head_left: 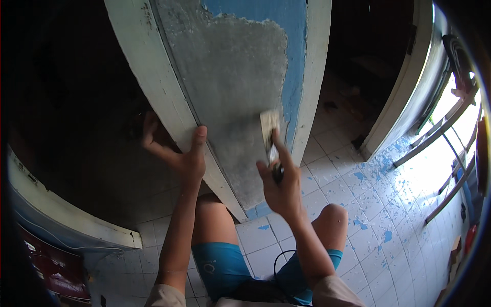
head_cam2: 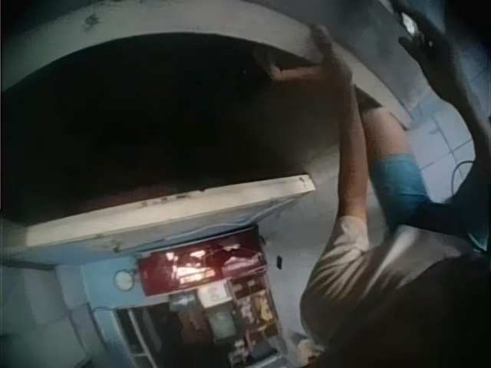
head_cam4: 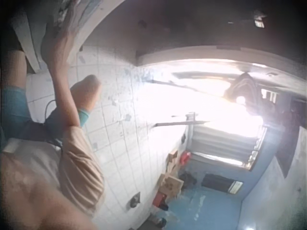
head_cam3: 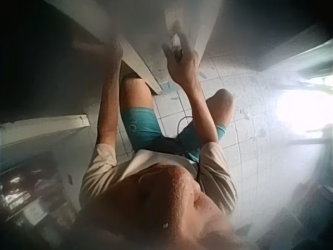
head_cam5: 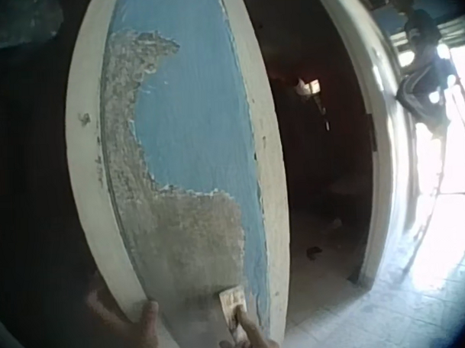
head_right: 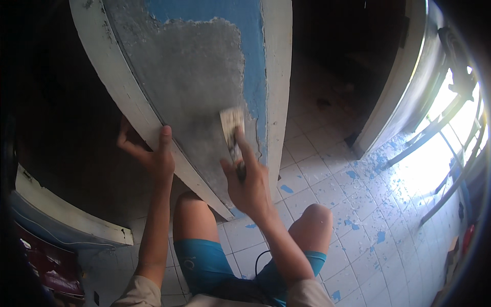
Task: The person scrapes old paint from a wall surface using a metal scraper tool, handling the tool with one hand while the other hand rests on the wall frame.
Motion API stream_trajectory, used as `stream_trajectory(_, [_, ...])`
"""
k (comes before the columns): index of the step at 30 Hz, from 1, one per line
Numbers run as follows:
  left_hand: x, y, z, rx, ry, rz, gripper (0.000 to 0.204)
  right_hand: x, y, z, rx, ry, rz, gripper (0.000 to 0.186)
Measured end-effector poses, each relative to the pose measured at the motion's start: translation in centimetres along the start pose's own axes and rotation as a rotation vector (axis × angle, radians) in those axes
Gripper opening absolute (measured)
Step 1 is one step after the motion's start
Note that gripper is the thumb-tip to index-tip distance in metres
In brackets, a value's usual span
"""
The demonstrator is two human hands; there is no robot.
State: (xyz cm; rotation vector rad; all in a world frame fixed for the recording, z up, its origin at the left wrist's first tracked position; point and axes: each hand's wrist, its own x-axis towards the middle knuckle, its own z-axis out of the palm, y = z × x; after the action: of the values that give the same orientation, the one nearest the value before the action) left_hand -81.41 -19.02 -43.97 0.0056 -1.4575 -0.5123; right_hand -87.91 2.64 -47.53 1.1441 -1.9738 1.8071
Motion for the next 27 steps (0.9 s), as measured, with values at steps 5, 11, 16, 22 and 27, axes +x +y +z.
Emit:
stream_trajectory(5, [-0.2,0.6,-0.4,-0.127,-0.052,-0.239,0.106,2.1,-1.5,-0.9,0.057,0.031,0.010,0.062])
stream_trajectory(11, [-0.8,0.0,-0.4,-0.112,-0.016,-0.178,0.107,0.2,-0.5,-0.4,-0.017,0.013,0.052,0.058])
stream_trajectory(16, [-0.6,-0.6,-0.5,-0.099,-0.016,-0.188,0.108,1.7,-3.1,0.1,-0.022,0.036,0.166,0.055])
stream_trajectory(22, [-0.8,-0.5,0.6,-0.061,0.002,-0.224,0.112,1.4,0.0,0.2,-0.002,0.097,0.118,0.056])
stream_trajectory(27, [-0.7,-1.2,-1.0,-0.045,0.024,-0.224,0.112,3.0,-2.1,0.9,-0.022,0.098,-0.002,0.058])
